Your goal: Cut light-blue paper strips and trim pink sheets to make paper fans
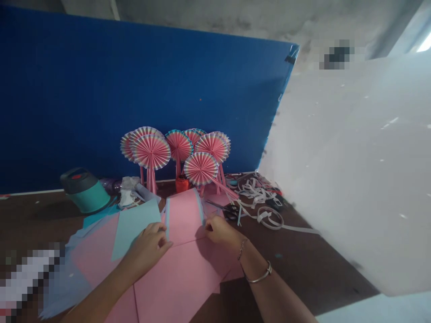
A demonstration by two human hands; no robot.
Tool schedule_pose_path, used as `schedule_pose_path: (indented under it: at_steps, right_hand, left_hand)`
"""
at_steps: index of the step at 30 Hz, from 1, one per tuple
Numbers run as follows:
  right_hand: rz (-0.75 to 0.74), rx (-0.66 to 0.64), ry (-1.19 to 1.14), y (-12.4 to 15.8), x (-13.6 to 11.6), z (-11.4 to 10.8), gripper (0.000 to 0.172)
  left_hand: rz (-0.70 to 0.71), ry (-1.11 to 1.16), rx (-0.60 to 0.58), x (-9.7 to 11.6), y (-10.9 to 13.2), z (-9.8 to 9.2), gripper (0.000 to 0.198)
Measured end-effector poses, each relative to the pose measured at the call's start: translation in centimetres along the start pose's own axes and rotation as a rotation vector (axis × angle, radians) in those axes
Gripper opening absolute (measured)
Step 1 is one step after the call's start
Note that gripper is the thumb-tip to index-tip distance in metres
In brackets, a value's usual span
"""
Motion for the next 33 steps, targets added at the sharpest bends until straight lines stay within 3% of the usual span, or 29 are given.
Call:
schedule_pose_path:
  at_steps: [8,11,15,19,23,28,33]
  right_hand:
    - [-0.022,0.020,0.226,0.4,-1.2,-0.2,0.016]
    - [0.002,-0.020,0.284,0.5,-1.6,-0.1,0.014]
    - [0.037,-0.045,0.314,0.6,-2.0,-0.1,0.014]
    - [0.072,-0.082,0.366,0.8,-2.4,-0.2,0.016]
    - [0.014,0.009,0.442,1.4,-3.8,-0.6,0.020]
    - [-0.010,0.083,0.421,1.7,-5.8,0.9,0.018]
    - [0.061,0.130,0.540,1.9,-5.1,2.4,0.040]
  left_hand:
    - [0.084,-0.138,0.087,0.4,0.1,-0.1,0.012]
    - [0.280,-0.216,0.151,1.3,0.4,0.4,0.047]
    - [0.508,-0.284,0.106,1.7,0.8,2.3,0.077]
    - [0.521,-0.304,0.063,1.2,0.6,3.4,0.078]
    - [0.524,-0.298,0.044,1.5,0.6,3.4,0.068]
    - [0.519,-0.259,0.041,2.2,0.7,2.9,0.049]
    - [0.511,-0.271,0.022,2.2,0.9,2.8,0.067]
Point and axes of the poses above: each hand's wrist, its own y-axis away from the middle knuckle, its own z-axis out of the palm, x = y × z, the point moved 6 cm from there along -y, towards the middle knuckle, and after that the axes turned 2 degrees about -y, right-handed, at the moved point
